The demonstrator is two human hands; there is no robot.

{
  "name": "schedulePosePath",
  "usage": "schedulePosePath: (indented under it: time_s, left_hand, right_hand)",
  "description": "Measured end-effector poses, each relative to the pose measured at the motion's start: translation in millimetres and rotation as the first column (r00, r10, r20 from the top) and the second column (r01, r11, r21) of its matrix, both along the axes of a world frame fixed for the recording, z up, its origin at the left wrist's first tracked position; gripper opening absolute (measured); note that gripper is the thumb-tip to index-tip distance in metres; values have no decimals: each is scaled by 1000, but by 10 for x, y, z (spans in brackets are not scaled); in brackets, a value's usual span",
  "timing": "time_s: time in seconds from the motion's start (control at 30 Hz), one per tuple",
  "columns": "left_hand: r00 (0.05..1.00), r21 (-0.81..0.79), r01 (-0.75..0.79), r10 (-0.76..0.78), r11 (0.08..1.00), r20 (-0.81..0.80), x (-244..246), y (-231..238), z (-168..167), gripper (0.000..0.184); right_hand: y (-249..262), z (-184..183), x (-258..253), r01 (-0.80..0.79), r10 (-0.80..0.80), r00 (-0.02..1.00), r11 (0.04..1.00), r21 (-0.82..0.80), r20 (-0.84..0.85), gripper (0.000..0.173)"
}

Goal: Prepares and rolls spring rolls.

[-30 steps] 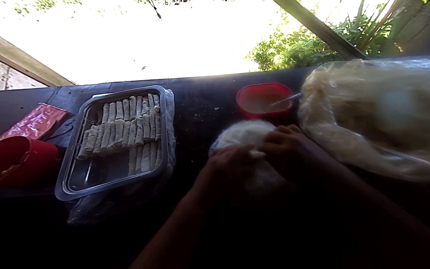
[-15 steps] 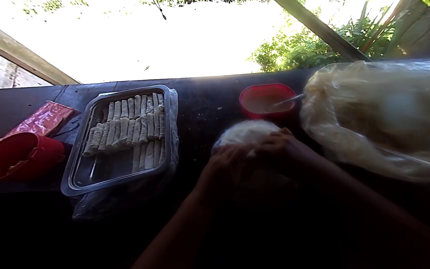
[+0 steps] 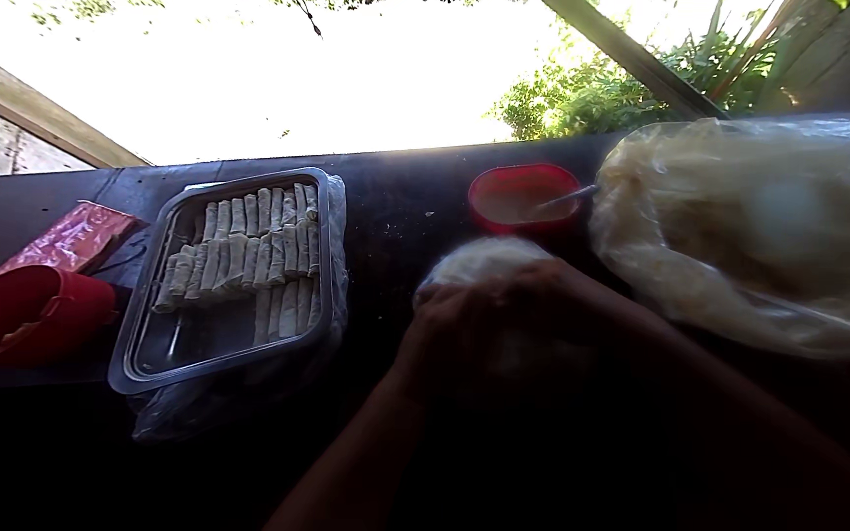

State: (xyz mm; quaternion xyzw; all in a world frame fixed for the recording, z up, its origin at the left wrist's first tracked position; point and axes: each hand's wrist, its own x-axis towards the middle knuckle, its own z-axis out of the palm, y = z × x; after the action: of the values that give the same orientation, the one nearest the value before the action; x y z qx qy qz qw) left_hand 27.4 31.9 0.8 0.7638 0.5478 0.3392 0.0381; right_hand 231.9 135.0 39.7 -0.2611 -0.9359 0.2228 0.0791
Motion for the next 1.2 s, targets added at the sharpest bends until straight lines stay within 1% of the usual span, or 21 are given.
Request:
schedulePosePath:
  time_s: [0.07,0.17,0.23,0.33,0.37,0.43,0.53,0.63,0.7,0.8,0.9,0.97,1.03,1.07,1.2]
  left_hand:
    - [998,-28,-1,2,1000,62,-15,23,-19,33]
    - [993,-46,2,4,999,120,-30,25,-40,36]
    - [991,-42,-1,6,999,134,-31,25,-60,38]
    - [989,-52,-22,30,998,142,-33,18,-80,39]
    - [990,-43,-31,37,999,133,-38,14,-89,38]
    - [997,16,-46,45,999,61,-43,-2,-108,35]
    - [999,104,-24,27,994,-31,-25,-20,-60,30]
    - [999,87,-13,17,996,-45,-43,-2,-47,29]
    - [999,71,-13,15,997,-39,-70,19,-68,29]
    - [999,80,-20,24,997,-48,-83,23,-83,30]
    - [996,79,-31,37,996,-80,-69,9,-48,32]
    - [996,35,-35,38,999,-79,-21,4,24,39]
    - [999,-56,-41,40,998,-30,30,29,54,44]
    - [999,-91,-39,38,995,-9,40,47,44,44]
    - [997,-125,-32,40,992,64,27,84,21,42]
  right_hand:
    - [-52,17,19,-1,2,1000,993,118,-5,20]
    - [-153,12,29,-27,36,999,956,293,-27,25]
    - [-187,-20,16,-53,71,997,932,358,-36,24]
    - [-165,-75,5,-67,90,995,914,401,-39,24]
    - [-148,-90,2,-65,88,995,916,396,-39,24]
    - [-112,-112,0,-61,79,996,932,356,-36,24]
    - [-57,-119,-10,-40,57,997,961,274,-54,24]
    - [-11,-93,-16,-38,46,998,986,163,-46,23]
    - [10,-77,-12,-40,46,998,992,122,-44,23]
    - [2,-46,23,-51,54,998,993,103,-26,24]
    - [-18,-71,54,-32,38,998,992,122,-49,24]
    - [-23,-82,60,-17,25,998,993,114,-65,23]
    - [-21,-79,54,-20,26,998,995,97,-63,23]
    - [-18,-76,50,-23,28,998,996,81,-62,22]
    - [21,-52,82,-30,32,995,999,21,-93,23]
